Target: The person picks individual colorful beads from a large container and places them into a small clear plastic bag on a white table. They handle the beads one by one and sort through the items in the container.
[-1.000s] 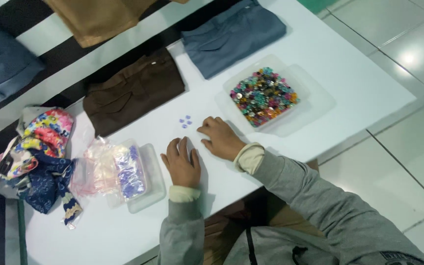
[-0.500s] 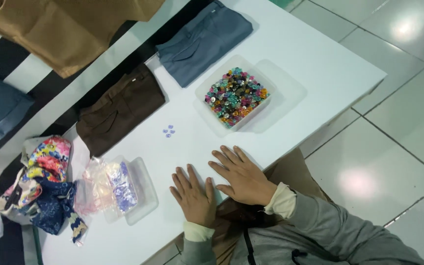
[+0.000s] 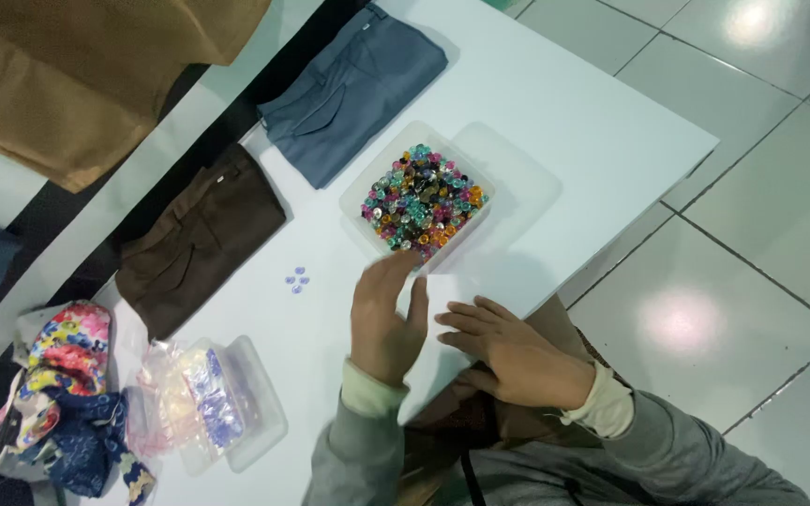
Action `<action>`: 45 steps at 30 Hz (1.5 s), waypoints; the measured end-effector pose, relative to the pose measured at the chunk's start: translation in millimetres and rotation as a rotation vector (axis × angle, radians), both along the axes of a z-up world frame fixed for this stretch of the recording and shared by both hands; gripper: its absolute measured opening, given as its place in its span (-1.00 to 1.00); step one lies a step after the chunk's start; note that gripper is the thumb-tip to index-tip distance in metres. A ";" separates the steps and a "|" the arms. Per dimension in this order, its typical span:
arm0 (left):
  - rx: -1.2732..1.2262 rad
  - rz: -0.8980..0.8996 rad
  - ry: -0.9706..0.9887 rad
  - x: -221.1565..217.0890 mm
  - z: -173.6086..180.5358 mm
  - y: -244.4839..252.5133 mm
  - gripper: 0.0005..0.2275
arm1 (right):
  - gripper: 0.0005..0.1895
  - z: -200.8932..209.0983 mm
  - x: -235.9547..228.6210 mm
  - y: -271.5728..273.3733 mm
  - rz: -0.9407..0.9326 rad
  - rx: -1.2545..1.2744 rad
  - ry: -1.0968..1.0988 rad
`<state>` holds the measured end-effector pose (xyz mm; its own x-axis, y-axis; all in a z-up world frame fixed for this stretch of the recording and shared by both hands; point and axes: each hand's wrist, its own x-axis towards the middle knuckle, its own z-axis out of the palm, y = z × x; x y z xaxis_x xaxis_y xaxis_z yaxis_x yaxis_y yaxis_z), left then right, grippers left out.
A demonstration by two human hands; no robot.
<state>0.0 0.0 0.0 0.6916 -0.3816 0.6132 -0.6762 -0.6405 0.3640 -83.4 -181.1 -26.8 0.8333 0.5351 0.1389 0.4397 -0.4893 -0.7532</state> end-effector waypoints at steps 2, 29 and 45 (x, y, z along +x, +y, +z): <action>0.014 -0.078 0.034 45.9 -9.9 -20.2 -0.77 | -0.57 5.6 6.5 -6.3 -0.019 0.011 0.039; -0.424 0.138 0.054 92.0 -44.8 13.5 -0.65 | -0.56 75.4 189.0 15.4 -0.100 -0.212 -0.065; -0.597 0.077 0.058 98.4 -66.4 24.0 -0.72 | -0.63 70.2 183.7 18.8 0.005 -0.656 0.092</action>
<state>98.4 24.0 -66.4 0.7423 0.0691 0.6665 -0.6045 -0.3603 0.7105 100.3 -162.3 43.4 0.8233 0.4887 -0.2889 0.3916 -0.8573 -0.3342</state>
